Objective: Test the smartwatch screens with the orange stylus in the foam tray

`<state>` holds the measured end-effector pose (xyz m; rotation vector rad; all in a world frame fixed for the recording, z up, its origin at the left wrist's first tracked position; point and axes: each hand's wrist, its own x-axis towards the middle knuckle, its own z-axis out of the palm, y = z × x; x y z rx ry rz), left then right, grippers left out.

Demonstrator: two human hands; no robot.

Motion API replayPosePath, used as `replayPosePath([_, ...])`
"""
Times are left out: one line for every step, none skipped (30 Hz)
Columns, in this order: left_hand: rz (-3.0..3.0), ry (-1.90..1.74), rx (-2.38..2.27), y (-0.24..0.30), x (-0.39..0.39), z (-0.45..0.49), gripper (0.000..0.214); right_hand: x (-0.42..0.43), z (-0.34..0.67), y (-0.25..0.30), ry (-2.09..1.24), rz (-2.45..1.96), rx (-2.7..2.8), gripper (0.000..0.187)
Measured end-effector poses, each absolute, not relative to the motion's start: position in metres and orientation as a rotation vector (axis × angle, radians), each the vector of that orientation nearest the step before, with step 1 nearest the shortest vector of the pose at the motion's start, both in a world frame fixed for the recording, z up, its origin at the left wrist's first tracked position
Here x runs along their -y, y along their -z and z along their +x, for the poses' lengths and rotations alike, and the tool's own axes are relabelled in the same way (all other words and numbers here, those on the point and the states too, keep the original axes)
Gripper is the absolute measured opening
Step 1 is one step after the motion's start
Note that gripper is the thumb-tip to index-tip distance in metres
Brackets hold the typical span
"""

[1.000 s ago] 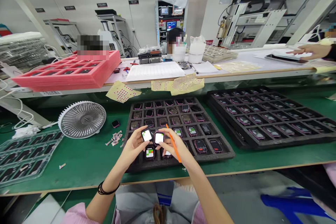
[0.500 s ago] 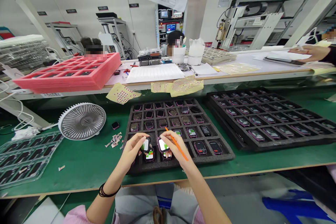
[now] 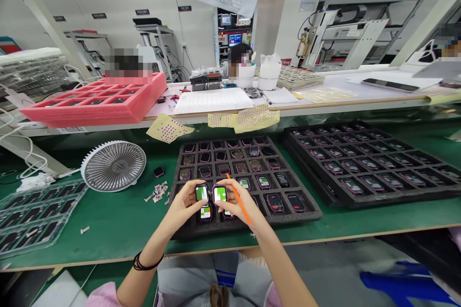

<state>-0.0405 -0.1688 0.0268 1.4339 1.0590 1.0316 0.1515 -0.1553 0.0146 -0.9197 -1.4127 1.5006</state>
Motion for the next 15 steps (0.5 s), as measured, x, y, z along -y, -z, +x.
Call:
replayPosePath([1.438,-1.030,-1.070,-0.027,0.169,-0.040,0.041,0.155,0.151,-0.015,-1.495,-0.917,1.399,0.042])
replayPosePath([1.439,-1.032,-1.076,-0.026,0.168,-0.040,0.041,0.156,0.150,-0.016,-1.486,-0.917,1.380,0.041])
replayPosePath([1.436,-1.036,-1.078,-0.026,0.168,-0.039,0.039,0.156,0.149,-0.018,-1.477,-0.922,1.358,0.039])
replayPosePath([1.430,-1.045,-1.075,-0.026,0.168,-0.039,0.036,0.157,0.148,-0.020,-1.469,-0.932,1.335,0.035])
replayPosePath([1.425,-1.057,-1.071,-0.026,0.168,-0.038,0.033,0.158,0.147,-0.023,-1.463,-0.950,1.314,0.032])
replayPosePath([1.422,-1.069,-1.069,-0.026,0.168,-0.037,0.030,0.160,0.146,-0.025,-1.459,-0.974,1.294,0.029])
replayPosePath([1.419,-1.078,-1.074,-0.027,0.168,-0.037,0.027,0.161,0.146,-0.028,-1.455,-0.998,1.274,0.026])
replayPosePath([1.416,-1.086,-1.086,-0.028,0.168,-0.036,0.026,0.162,0.145,-0.030,-1.453,-1.020,1.258,0.025])
replayPosePath([1.409,-1.090,-1.103,-0.029,0.168,-0.035,0.024,0.162,0.145,-0.031,-1.452,-1.041,1.243,0.025])
replayPosePath([1.400,-1.090,-1.124,-0.031,0.169,-0.035,0.024,0.163,0.145,-0.031,-1.452,-1.056,1.233,0.025])
replayPosePath([1.390,-1.088,-1.147,-0.033,0.169,-0.034,0.024,0.163,0.145,-0.031,-1.455,-1.069,1.226,0.026])
replayPosePath([1.382,-1.087,-1.170,-0.034,0.170,-0.034,0.025,0.162,0.145,-0.031,-1.456,-1.077,1.221,0.026])
replayPosePath([1.375,-1.085,-1.190,-0.034,0.170,-0.034,0.026,0.162,0.145,-0.029,-1.453,-1.083,1.220,0.026])
replayPosePath([1.371,-1.079,-1.203,-0.034,0.170,-0.035,0.027,0.161,0.145,-0.028,-1.449,-1.086,1.221,0.027])
replayPosePath([1.366,-1.073,-1.206,-0.033,0.170,-0.035,0.029,0.161,0.145,-0.027,-1.443,-1.084,1.224,0.027])
